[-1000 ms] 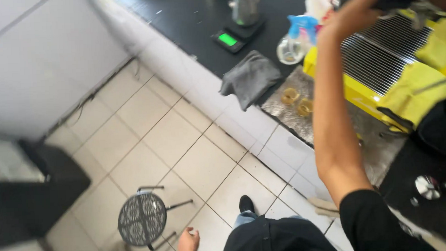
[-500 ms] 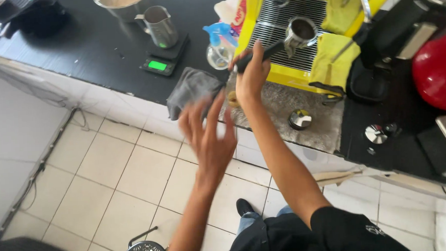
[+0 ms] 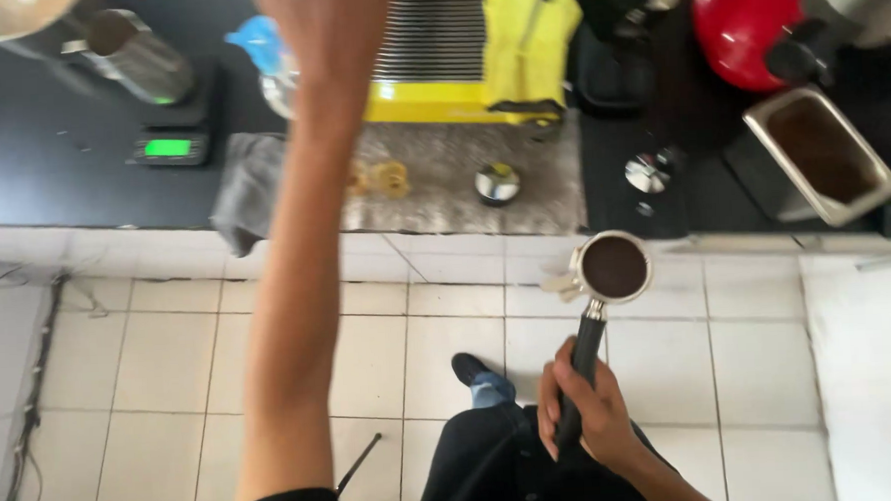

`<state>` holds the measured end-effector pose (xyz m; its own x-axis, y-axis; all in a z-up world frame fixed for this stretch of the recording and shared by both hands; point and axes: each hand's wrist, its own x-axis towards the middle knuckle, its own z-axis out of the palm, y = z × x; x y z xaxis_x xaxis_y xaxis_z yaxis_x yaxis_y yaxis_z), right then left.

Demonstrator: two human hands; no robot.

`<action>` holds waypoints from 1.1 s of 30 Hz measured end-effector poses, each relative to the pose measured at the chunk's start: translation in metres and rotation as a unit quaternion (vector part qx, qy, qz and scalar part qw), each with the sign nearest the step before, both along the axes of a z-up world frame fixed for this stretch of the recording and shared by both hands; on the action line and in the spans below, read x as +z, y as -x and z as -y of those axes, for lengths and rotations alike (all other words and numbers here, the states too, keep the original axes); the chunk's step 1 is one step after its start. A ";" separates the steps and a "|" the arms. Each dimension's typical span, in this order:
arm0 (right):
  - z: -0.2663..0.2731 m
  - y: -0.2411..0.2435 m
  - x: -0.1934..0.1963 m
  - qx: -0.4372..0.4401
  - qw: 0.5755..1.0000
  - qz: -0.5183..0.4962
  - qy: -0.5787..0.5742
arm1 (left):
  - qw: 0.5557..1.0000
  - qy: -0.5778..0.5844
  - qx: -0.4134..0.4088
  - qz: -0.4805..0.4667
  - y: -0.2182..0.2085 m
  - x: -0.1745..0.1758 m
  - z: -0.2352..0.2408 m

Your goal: Preparing espresso shots using a professional espresso machine, including dosing, tamping, and weighing.

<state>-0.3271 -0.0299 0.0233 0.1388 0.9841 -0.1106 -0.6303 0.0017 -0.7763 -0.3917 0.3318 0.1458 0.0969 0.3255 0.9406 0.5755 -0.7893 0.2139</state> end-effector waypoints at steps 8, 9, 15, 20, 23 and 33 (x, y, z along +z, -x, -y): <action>0.151 -0.048 -0.042 0.059 0.989 -0.062 0.119 | 0.996 0.085 0.013 -0.012 -0.010 -0.081 0.099; 0.171 -0.053 -0.056 0.048 0.986 -0.073 0.139 | 0.996 0.092 0.018 -0.013 -0.015 -0.091 0.116; 0.260 -0.095 -0.120 -0.055 0.969 -0.184 0.158 | 0.918 0.317 -0.210 -0.109 -0.088 -0.262 0.298; 0.296 -0.133 -0.169 -0.150 0.967 -0.127 0.160 | 0.782 0.525 -0.325 -0.085 -0.208 -0.361 0.342; 0.310 -0.145 -0.187 -0.203 0.967 -0.122 0.096 | 0.736 0.578 -0.335 -0.106 -0.310 -0.397 0.325; 0.374 -0.160 -0.223 -0.301 0.931 -0.159 0.131 | 0.884 0.424 -0.186 0.062 -0.532 -0.619 0.229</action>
